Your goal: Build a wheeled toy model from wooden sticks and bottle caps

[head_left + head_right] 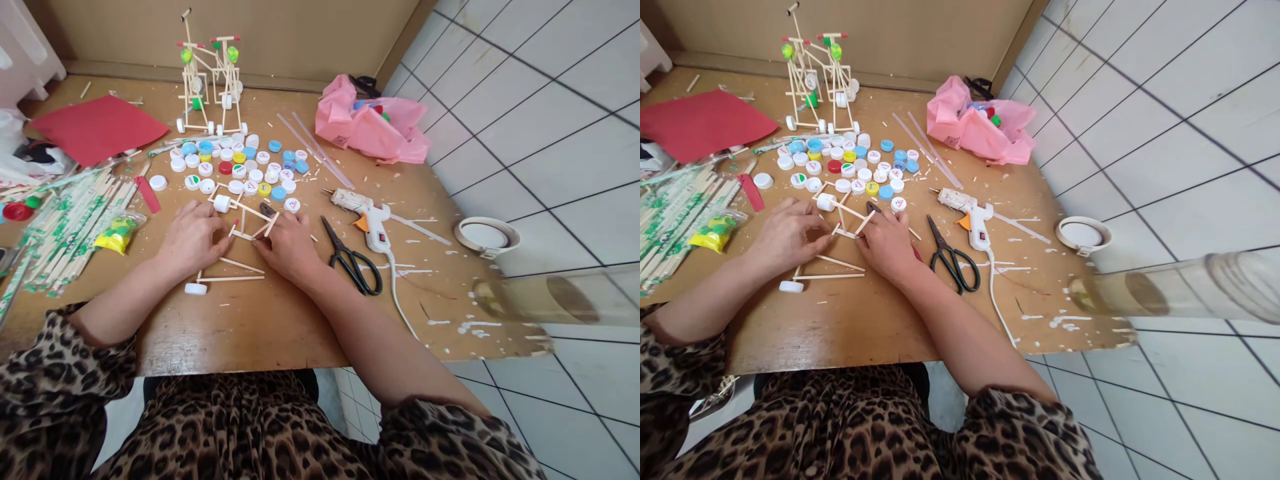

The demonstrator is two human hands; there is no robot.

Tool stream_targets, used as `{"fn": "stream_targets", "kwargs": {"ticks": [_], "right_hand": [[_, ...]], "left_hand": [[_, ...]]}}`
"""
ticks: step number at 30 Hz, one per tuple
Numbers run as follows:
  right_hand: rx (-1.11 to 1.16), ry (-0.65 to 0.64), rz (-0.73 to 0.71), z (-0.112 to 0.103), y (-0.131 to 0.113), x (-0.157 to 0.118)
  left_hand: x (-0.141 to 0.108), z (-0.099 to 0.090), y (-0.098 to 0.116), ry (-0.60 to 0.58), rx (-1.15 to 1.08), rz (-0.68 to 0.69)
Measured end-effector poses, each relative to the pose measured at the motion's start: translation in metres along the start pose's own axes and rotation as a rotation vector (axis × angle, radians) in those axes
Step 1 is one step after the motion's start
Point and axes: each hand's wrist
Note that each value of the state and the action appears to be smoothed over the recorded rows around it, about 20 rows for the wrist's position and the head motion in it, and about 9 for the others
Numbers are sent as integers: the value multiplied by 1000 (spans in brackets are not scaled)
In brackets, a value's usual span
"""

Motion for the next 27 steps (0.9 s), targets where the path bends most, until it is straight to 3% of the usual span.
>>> {"fn": "stream_targets", "kwargs": {"ticks": [12, 24, 27], "right_hand": [[-3, 9, 11, 1, 0, 1], [16, 16, 6, 0, 0, 1], [18, 14, 5, 0, 1, 1]], "left_hand": [[8, -3, 8, -117, 20, -91], [6, 5, 4, 26, -41, -73], [5, 2, 3, 16, -52, -77]]}}
Point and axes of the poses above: each hand's wrist, its own x-axis towards the middle knuckle, its own z-axis out of the palm, y = z × x, and after that the axes turned 15 degrees about z, right-handed
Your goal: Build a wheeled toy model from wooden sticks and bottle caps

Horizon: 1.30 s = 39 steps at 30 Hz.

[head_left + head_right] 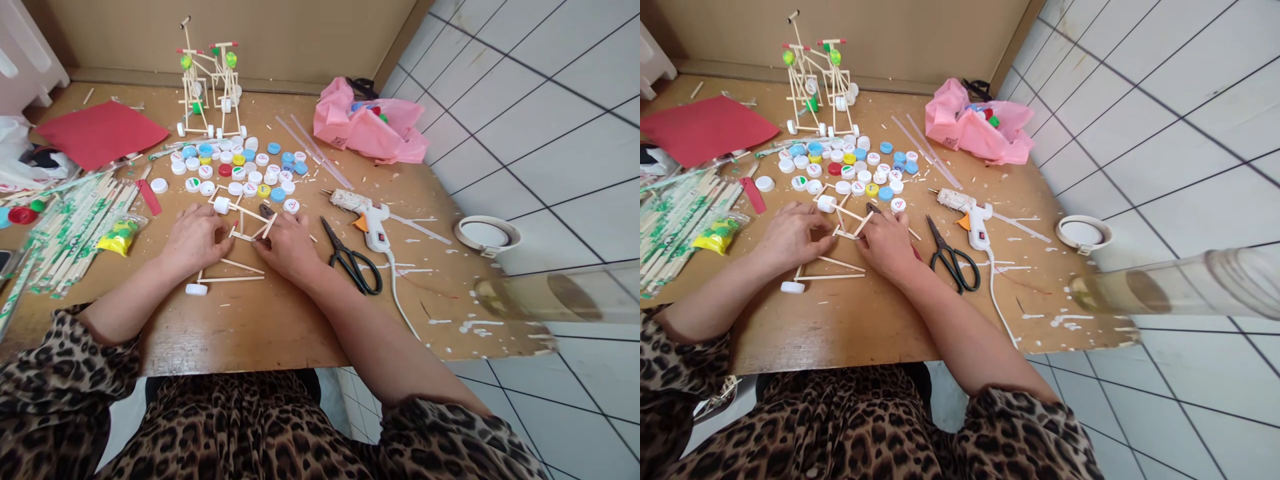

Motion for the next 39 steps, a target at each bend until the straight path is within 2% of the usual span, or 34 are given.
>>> {"fn": "stream_targets", "kwargs": {"ticks": [7, 13, 17, 21, 27, 31, 34, 39], "right_hand": [[22, -18, 30, -2, -1, 1], [111, 18, 47, -2, 6, 3], [177, 36, 101, -6, 10, 3], [285, 50, 107, -10, 15, 4], [469, 50, 145, -15, 18, 3], [541, 104, 164, -23, 16, 0], [616, 157, 169, -28, 13, -3], [761, 143, 140, -33, 3, -8]], "left_hand": [[1, -6, -1, -49, -70, -13], [0, -6, -8, 46, -252, -20], [-1, -10, -8, 160, -488, -162], [0, -14, -8, 190, -706, -338], [4, -15, -9, 327, -1001, -372], [3, -18, -4, 348, -1121, -423], [2, -19, 0, 321, -1185, -486], [1, -16, 14, 299, -1383, -517]]}}
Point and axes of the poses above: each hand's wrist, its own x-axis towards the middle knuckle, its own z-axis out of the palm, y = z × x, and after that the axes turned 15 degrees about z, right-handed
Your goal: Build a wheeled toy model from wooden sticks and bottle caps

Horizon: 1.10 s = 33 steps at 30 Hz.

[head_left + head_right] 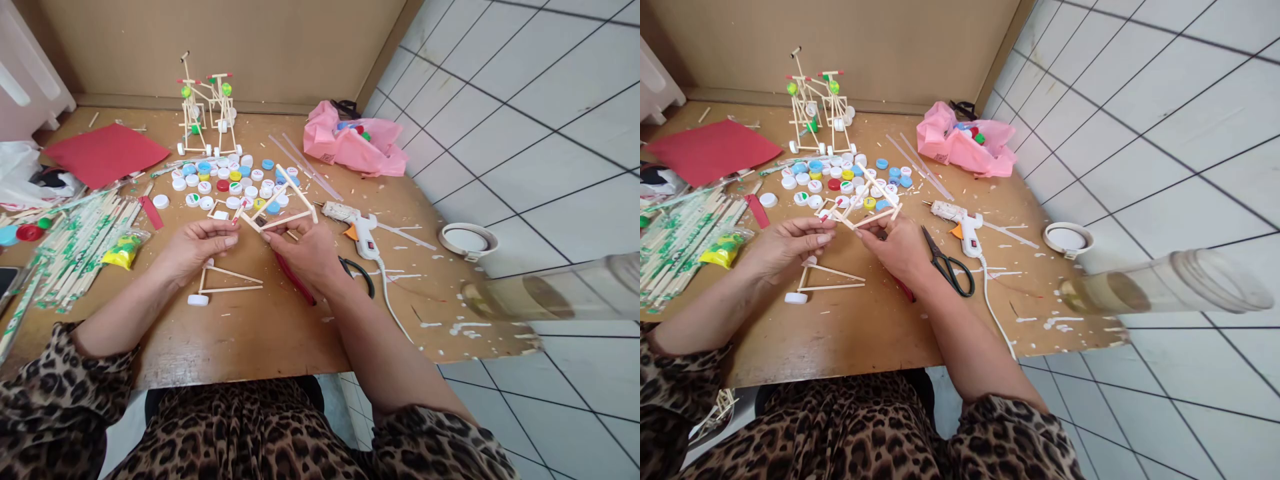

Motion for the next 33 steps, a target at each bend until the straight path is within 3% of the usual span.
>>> {"fn": "stream_targets", "kwargs": {"ticks": [5, 16, 21, 28, 33], "right_hand": [[33, -30, -30, 3, -8, -5], [172, -136, -96, 16, -8, -8], [144, -97, -145, 17, -7, -9], [128, -77, -234, 18, -6, -11], [6, 6, -314, 17, -4, -16]], "left_hand": [[-5, 12, -4, -2, -190, -10], [-6, 18, -15, 16, -296, 49], [-5, 18, -13, 15, -352, 50], [-1, 10, -9, -38, -419, -9], [5, -5, -10, -93, -462, -39]]}}
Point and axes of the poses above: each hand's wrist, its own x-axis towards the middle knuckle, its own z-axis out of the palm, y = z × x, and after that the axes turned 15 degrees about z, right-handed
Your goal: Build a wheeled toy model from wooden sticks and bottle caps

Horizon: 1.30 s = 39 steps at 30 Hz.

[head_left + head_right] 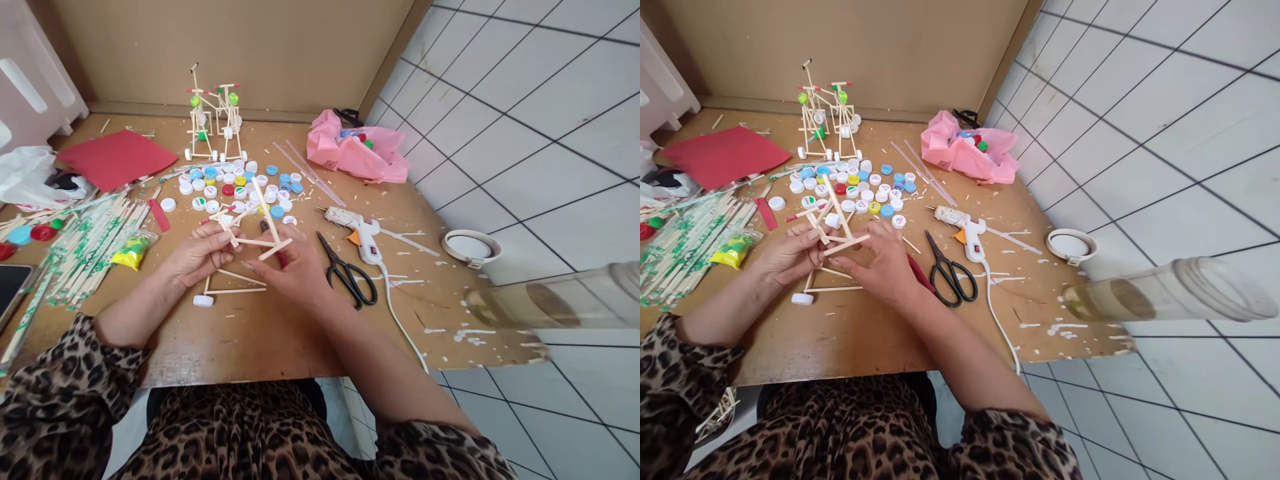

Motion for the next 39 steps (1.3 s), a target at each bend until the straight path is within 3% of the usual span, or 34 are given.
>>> {"fn": "stream_targets", "kwargs": {"ticks": [5, 9, 22, 30, 39], "right_hand": [[-24, -17, -71, -2, 3, -4], [-40, -56, -45, -3, 8, -7], [-126, -101, 8, 3, 23, -6], [-154, -96, 34, 5, 30, -3], [-205, -95, 60, 8, 40, 1]], "left_hand": [[5, -18, 7, -105, -66, -33], [8, -29, 9, -136, -111, -31], [10, -34, 12, -188, -23, 33], [15, -41, 6, -57, 33, 11], [18, -43, 6, -62, -8, 10]]}}
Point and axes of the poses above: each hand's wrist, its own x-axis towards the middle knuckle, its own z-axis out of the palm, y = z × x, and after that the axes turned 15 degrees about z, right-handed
